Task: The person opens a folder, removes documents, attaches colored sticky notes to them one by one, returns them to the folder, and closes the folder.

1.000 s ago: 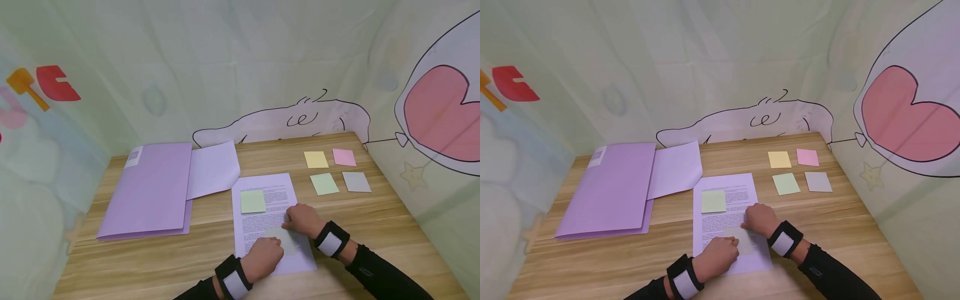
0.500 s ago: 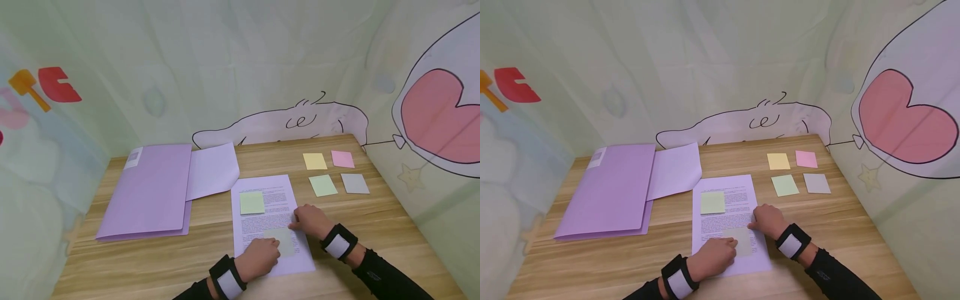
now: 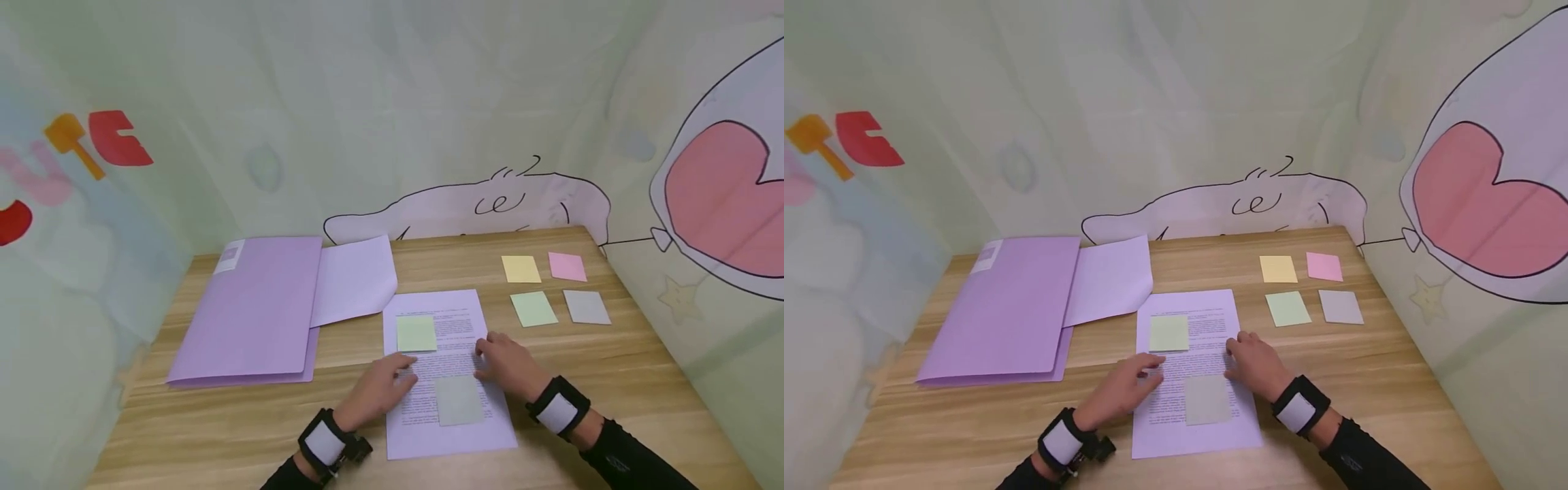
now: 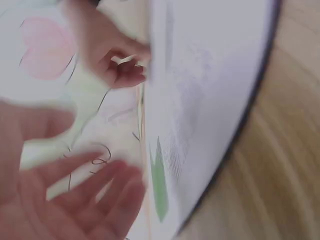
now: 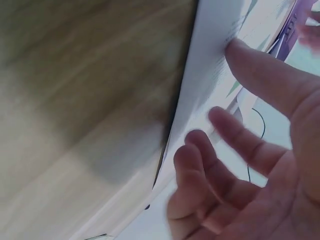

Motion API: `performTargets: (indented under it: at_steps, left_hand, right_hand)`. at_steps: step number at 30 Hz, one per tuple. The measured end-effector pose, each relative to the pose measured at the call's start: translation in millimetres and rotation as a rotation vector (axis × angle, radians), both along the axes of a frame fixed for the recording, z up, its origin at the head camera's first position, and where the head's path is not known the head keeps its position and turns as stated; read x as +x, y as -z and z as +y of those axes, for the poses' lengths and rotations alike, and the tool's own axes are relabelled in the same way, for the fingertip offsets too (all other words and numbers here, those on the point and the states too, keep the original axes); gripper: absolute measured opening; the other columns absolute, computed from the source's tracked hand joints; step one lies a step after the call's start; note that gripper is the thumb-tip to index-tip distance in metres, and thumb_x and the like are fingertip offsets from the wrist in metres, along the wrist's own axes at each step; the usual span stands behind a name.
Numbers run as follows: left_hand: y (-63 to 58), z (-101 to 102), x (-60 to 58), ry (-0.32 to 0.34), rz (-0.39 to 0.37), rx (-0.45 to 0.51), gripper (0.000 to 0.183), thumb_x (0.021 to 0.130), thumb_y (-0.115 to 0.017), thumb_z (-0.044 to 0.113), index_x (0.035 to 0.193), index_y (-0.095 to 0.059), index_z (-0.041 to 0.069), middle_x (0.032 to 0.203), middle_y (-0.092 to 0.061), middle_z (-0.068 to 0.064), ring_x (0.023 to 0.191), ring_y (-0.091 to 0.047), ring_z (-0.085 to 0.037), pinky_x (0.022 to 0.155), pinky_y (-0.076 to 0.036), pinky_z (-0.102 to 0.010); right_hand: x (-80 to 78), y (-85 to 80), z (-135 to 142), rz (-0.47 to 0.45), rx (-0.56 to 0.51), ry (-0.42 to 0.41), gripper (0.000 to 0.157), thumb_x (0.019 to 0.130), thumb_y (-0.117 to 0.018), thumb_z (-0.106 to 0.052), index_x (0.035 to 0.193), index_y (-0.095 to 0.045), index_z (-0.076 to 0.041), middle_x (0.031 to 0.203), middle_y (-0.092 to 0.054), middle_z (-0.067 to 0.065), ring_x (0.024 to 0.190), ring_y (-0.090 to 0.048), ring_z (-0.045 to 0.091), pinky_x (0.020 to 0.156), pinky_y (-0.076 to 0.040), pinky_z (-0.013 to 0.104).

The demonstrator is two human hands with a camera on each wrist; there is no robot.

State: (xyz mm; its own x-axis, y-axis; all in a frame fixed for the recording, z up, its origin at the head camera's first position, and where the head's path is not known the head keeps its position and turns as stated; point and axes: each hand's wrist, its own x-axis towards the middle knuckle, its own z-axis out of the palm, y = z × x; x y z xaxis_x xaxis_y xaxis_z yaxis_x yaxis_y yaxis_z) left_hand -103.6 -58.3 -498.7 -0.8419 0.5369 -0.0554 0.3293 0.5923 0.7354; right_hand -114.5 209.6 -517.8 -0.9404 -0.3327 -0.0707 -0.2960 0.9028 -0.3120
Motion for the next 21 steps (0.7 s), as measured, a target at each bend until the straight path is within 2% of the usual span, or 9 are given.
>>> performTargets:
  at_steps: [2,5,8,10,12,15,18,21]
  left_hand:
    - [0.8,-7.5,-9.2,-0.169,-0.152,0.178,0.041,0.097,-0.051,0.018,0.130,-0.050,-0.006,0.127,-0.055,-0.019,0.114,-0.055,-0.029,0.091,-0.046,-0.040]
    - [3.0,-15.9,-22.0,-0.367,-0.391,0.511,0.048,0.100,-0.045,0.016,0.137,-0.034,-0.013,0.134,-0.044,-0.029,0.121,-0.048,-0.037,0.095,-0.043,-0.041]
    - [7.9,-20.9,-35.1,-0.516,-0.605,0.858,0.048,0.102,-0.035,0.011,0.140,-0.021,-0.017,0.141,-0.031,-0.035,0.130,-0.035,-0.041,0.103,-0.035,-0.041]
    - [11.3,-22.7,-44.0,-0.580,-0.689,1.055,0.049,0.104,-0.028,0.009,0.142,-0.011,-0.016,0.145,-0.021,-0.036,0.135,-0.025,-0.041,0.107,-0.029,-0.041]
    - [13.7,-23.4,-53.0,-0.629,-0.742,1.216,0.052,0.105,-0.025,0.012,0.145,-0.004,-0.013,0.149,-0.013,-0.034,0.138,-0.018,-0.039,0.109,-0.023,-0.039]
    - [15.0,-23.4,-64.5,-0.658,-0.774,1.385,0.057,0.105,-0.025,0.017,0.147,0.007,-0.006,0.153,-0.001,-0.027,0.141,-0.009,-0.034,0.111,-0.018,-0.036]
    - [14.3,-21.6,-72.6,-0.689,-0.782,1.481,0.060,0.105,-0.026,0.018,0.147,0.013,0.000,0.155,0.008,-0.021,0.142,-0.003,-0.030,0.112,-0.014,-0.033]
    - [15.4,-19.1,-79.1,-0.751,-0.761,1.509,0.062,0.104,-0.028,0.017,0.148,0.013,0.001,0.155,0.009,-0.019,0.143,-0.001,-0.028,0.112,-0.014,-0.031]
  right_hand:
    - [1.5,1.4,1.7,0.057,-0.011,-0.049,0.035,0.070,-0.084,-0.023,0.095,-0.065,-0.007,0.091,-0.058,0.006,0.080,-0.048,0.021,0.069,-0.043,0.033]
    - [3.2,2.0,4.0,0.079,-0.033,-0.101,0.036,0.073,-0.082,-0.019,0.103,-0.066,-0.007,0.110,-0.060,0.013,0.097,-0.053,0.029,0.084,-0.046,0.041]
    - [4.2,1.4,6.0,0.045,-0.019,-0.137,0.037,0.078,-0.077,-0.017,0.112,-0.065,-0.008,0.124,-0.056,0.017,0.111,-0.051,0.037,0.092,-0.043,0.049]
    - [4.3,0.8,6.8,0.025,-0.003,-0.158,0.038,0.081,-0.074,-0.017,0.117,-0.064,-0.009,0.129,-0.054,0.019,0.116,-0.048,0.039,0.094,-0.041,0.052]
    - [4.0,0.9,7.3,0.012,0.017,-0.174,0.039,0.084,-0.072,-0.017,0.120,-0.062,-0.008,0.130,-0.053,0.019,0.118,-0.047,0.040,0.094,-0.040,0.053]
    - [3.3,1.1,7.7,-0.001,0.031,-0.181,0.045,0.084,-0.072,-0.018,0.125,-0.059,-0.007,0.131,-0.052,0.019,0.119,-0.046,0.040,0.095,-0.039,0.053]
    - [2.9,0.4,7.8,-0.022,0.038,-0.173,0.052,0.082,-0.074,-0.022,0.128,-0.057,-0.006,0.133,-0.050,0.018,0.121,-0.045,0.039,0.096,-0.038,0.054]
    - [2.4,-1.4,8.7,-0.030,0.039,-0.172,0.055,0.080,-0.076,-0.026,0.127,-0.057,-0.005,0.134,-0.050,0.018,0.122,-0.044,0.038,0.096,-0.038,0.054]
